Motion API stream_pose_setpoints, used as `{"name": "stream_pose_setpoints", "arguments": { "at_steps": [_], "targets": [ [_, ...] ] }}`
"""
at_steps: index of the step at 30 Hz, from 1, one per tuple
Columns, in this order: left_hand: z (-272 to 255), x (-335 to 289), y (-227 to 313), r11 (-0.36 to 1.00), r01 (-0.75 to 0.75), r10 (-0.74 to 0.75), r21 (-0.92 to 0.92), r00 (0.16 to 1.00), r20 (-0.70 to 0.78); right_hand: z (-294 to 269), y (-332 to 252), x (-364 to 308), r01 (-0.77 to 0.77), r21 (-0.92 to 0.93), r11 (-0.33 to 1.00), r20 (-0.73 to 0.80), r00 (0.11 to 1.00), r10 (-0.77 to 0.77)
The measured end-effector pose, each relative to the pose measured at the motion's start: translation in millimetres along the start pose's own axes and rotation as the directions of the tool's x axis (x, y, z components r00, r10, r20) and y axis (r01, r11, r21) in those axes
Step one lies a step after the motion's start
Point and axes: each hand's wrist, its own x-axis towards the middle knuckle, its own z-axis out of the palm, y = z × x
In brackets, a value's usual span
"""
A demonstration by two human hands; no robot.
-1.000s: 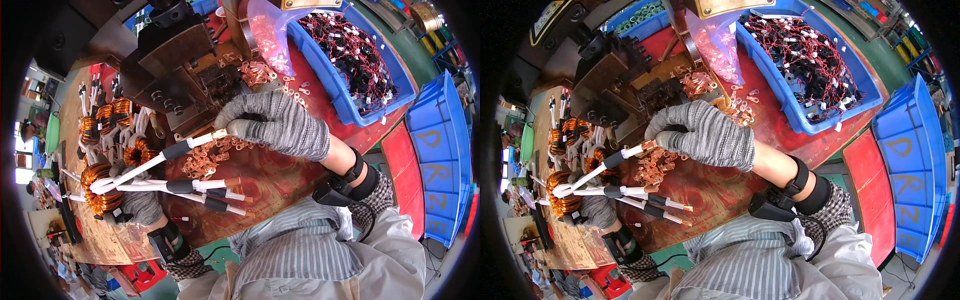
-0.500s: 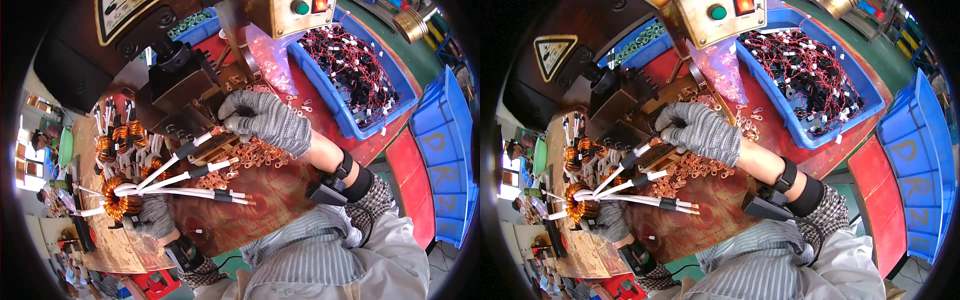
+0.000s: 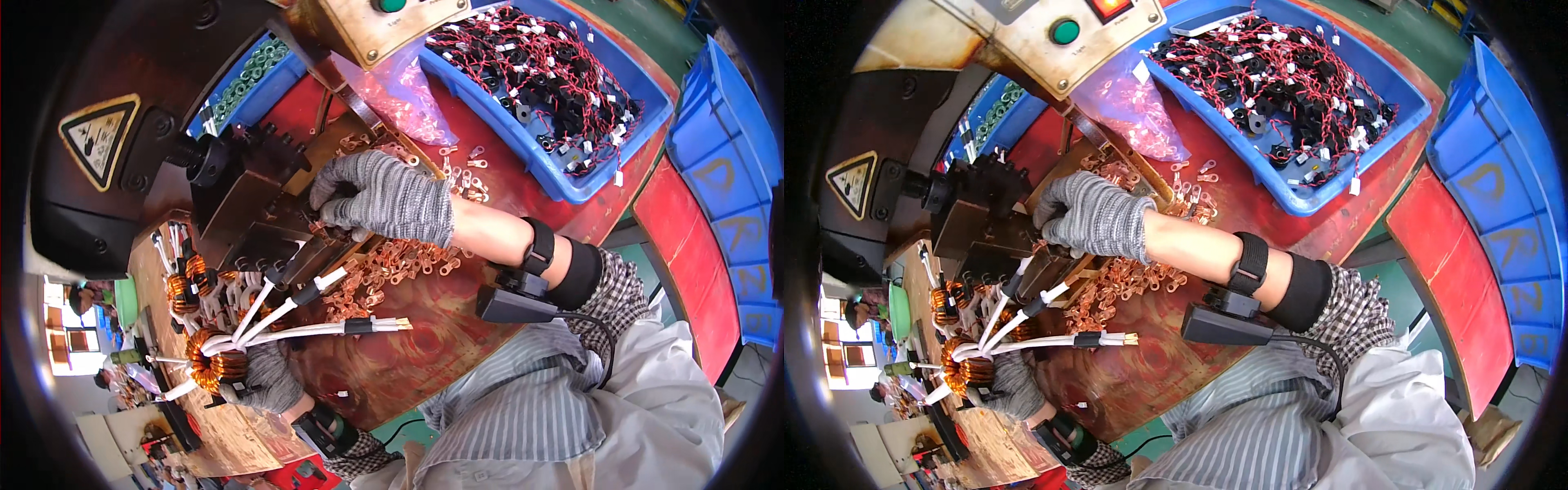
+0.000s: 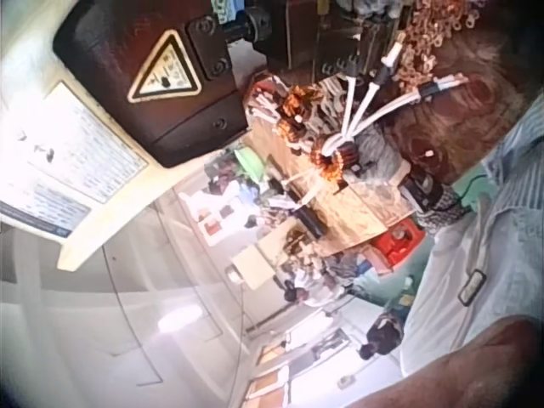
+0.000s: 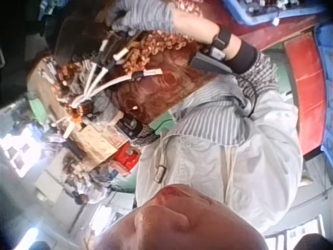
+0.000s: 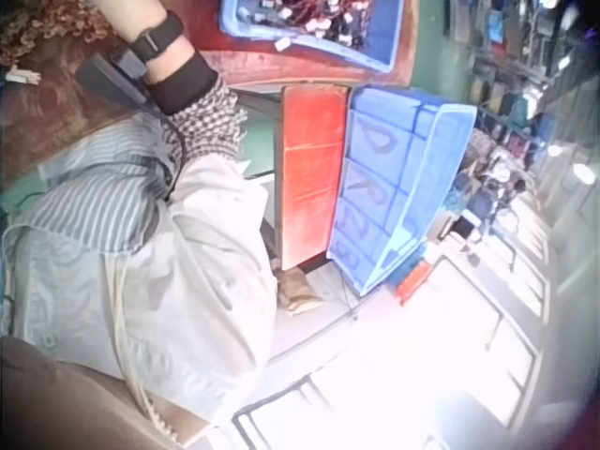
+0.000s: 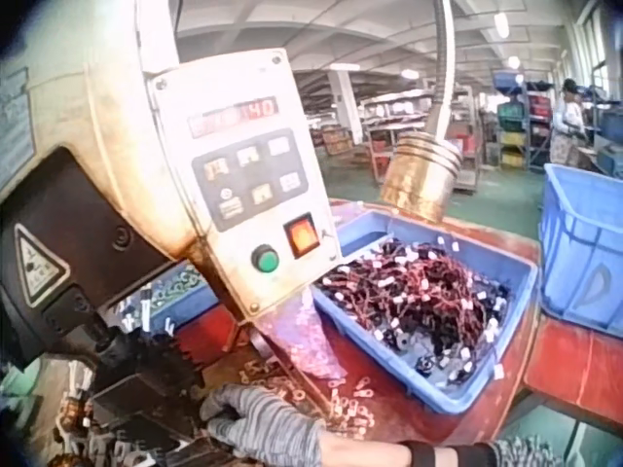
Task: Assembling and crimping connectors onto toroidal electrical coils using a pneumatic terminal press.
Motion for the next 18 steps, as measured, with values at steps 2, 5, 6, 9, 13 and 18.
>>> {"name": "stream_pose_setpoints", "arguments": {
  "at_steps": [2, 5, 6, 9, 13, 18],
  "targets": [
    [-0.9, -5.1, 2.1, 0.991, 0.031, -0.022, 0.133, 0.997, -0.068, 0.7, 1.8, 1.9, 0.005, -0.003, 1.000, -0.011, 1.000, -0.005],
    [-1.1, -9.1, 4.2, 0.966, 0.071, -0.046, 0.247, 0.993, -0.108, 2.8, 3.3, 3.2, 0.026, -0.011, 1.000, -0.021, 0.999, -0.026],
    [-1.6, -8.6, 2.9, 0.970, 0.084, -0.068, 0.227, 0.995, -0.079, 2.0, 0.8, 2.2, 0.013, -0.051, 0.999, -0.033, 0.999, -0.015],
    [-2.0, -5.9, -1.7, 0.972, 0.124, -0.121, 0.201, 0.992, -0.026, -3.5, 5.2, 1.9, 0.051, -0.134, 0.990, -0.057, 0.997, -0.059],
    [1.3, -7.1, -2.1, 0.970, 0.104, -0.091, 0.219, 0.993, -0.069, -4.5, 5.6, 1.4, 0.104, -0.172, 0.980, -0.066, 0.991, -0.117],
    [7.3, -7.1, -8.3, 0.985, 0.047, -0.043, 0.164, 0.999, -0.026, -2.1, 3.2, -0.5, 0.200, -0.252, 0.947, -0.180, 0.952, -0.249]
  ]
}}
